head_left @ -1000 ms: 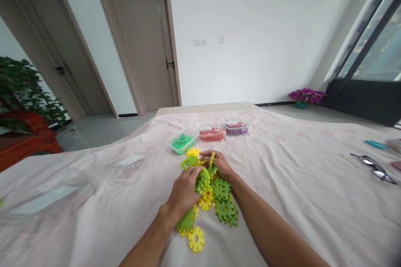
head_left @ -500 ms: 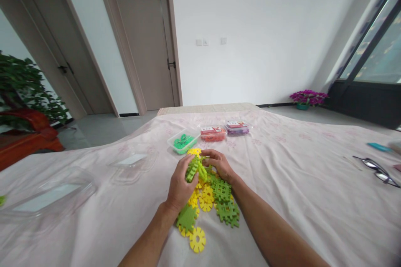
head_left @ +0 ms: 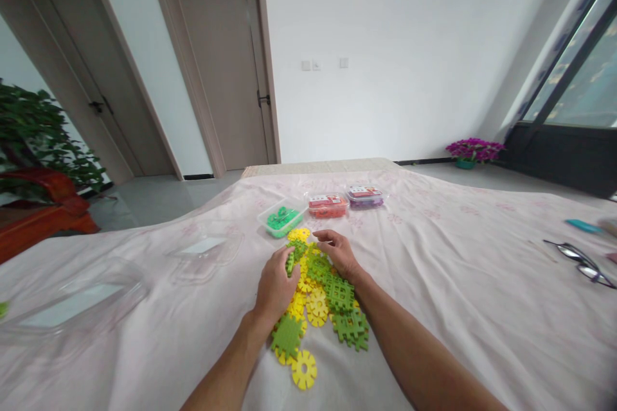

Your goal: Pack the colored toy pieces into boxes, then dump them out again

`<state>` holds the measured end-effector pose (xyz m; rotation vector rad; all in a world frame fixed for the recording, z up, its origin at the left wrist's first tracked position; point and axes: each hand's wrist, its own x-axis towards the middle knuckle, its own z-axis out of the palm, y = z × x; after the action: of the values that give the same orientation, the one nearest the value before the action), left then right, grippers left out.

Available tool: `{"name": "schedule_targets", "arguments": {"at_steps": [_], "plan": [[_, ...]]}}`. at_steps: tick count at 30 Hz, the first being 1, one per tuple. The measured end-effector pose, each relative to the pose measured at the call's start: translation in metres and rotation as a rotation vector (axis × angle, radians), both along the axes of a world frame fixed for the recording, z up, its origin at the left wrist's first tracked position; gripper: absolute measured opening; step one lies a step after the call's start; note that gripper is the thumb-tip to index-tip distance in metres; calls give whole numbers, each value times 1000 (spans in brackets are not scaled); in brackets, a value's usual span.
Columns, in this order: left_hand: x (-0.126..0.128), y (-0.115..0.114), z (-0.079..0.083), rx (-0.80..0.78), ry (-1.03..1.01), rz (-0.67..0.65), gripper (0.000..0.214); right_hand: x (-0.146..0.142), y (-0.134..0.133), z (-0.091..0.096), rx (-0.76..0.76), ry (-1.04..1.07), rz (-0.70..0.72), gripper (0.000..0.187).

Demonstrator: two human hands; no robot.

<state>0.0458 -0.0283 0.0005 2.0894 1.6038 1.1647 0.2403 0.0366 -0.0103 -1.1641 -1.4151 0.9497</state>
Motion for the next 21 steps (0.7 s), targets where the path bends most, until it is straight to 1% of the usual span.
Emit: {"name": "schedule_targets", "arguments": {"at_steps": [3,6,9,11,12,15,17,19,21], "plan": [[3,-2,-1,6,10,-34,37,0,0,0,-1,-89,119,35],[5,-4,-1,2,21,-61,37,-3,-3,1,26,-103,210,26],[4,-4,1,-16,6,-55,35,-7,-8,3,-44,-21,260,25],[2,-4,2,-25,-30,-45,32,-9,-10,3,-82,-1,262,27],[0,-4,3,-27,-53,-38,31,-9,-10,3,-74,-16,246,27],[-3,-2,4,-31,-114,-1,28,-6,-9,1,25,-135,155,29],[-5,0,3,-5,-122,33,28,-4,-7,-1,100,-230,109,35],[-6,1,4,37,-88,60,33,-3,-5,-3,181,-352,109,42],[-8,2,5,40,-28,80,41,-3,-5,-3,257,-519,154,47]]}}
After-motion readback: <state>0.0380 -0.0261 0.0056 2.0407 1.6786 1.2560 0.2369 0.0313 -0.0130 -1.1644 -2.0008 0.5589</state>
